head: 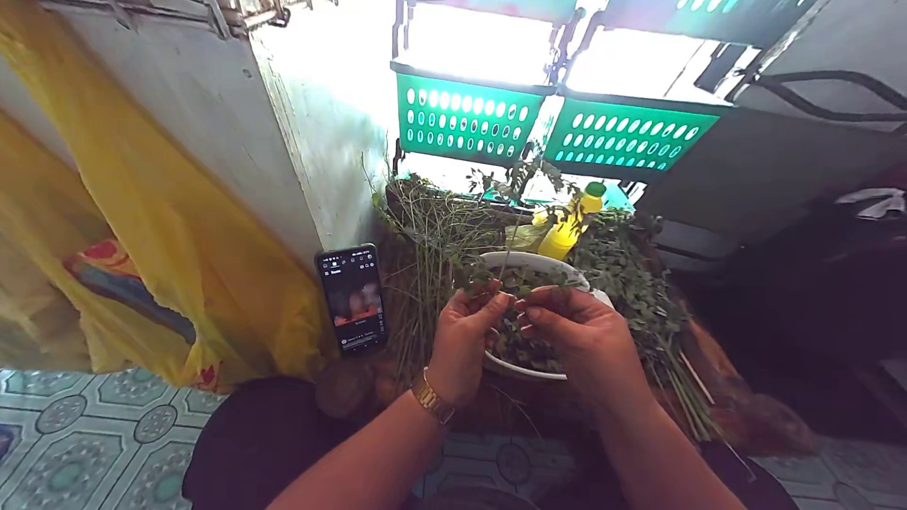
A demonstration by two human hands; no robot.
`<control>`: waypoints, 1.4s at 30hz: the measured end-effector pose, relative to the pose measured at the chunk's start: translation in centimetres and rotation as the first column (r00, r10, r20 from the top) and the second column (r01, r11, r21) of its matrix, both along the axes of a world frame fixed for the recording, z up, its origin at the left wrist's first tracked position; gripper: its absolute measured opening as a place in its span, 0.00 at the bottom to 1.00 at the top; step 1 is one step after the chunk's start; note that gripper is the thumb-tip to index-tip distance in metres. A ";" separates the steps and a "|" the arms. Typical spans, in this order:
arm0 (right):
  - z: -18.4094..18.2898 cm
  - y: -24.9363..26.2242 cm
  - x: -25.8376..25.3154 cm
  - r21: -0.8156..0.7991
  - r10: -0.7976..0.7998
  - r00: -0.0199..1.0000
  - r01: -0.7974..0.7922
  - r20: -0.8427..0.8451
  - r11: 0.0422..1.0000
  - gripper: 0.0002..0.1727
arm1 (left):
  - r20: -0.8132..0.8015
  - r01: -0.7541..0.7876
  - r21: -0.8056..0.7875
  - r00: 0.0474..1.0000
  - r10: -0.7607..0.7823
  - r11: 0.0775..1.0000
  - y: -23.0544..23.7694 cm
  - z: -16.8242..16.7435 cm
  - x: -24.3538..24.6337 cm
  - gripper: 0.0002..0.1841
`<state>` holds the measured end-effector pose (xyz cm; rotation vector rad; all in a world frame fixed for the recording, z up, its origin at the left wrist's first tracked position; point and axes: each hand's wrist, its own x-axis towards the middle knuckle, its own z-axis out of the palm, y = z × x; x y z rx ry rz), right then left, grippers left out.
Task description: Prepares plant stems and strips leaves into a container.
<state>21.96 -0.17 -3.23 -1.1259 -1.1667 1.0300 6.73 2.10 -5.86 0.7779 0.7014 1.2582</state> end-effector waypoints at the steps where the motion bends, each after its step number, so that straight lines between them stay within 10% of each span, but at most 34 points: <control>1: -0.1 0.0 0.1 0.002 0.013 1.000 -0.013 -0.010 1.000 0.11 | 0.000 -0.003 -0.001 1.000 0.003 1.000 0.0 0.0 0.0 0.12; 42: 0.2 0.1 -1.4 -0.118 -0.117 0.988 0.104 -0.104 0.987 0.08 | -0.048 -0.063 0.020 0.997 0.064 0.998 -0.5 -0.1 0.6 0.15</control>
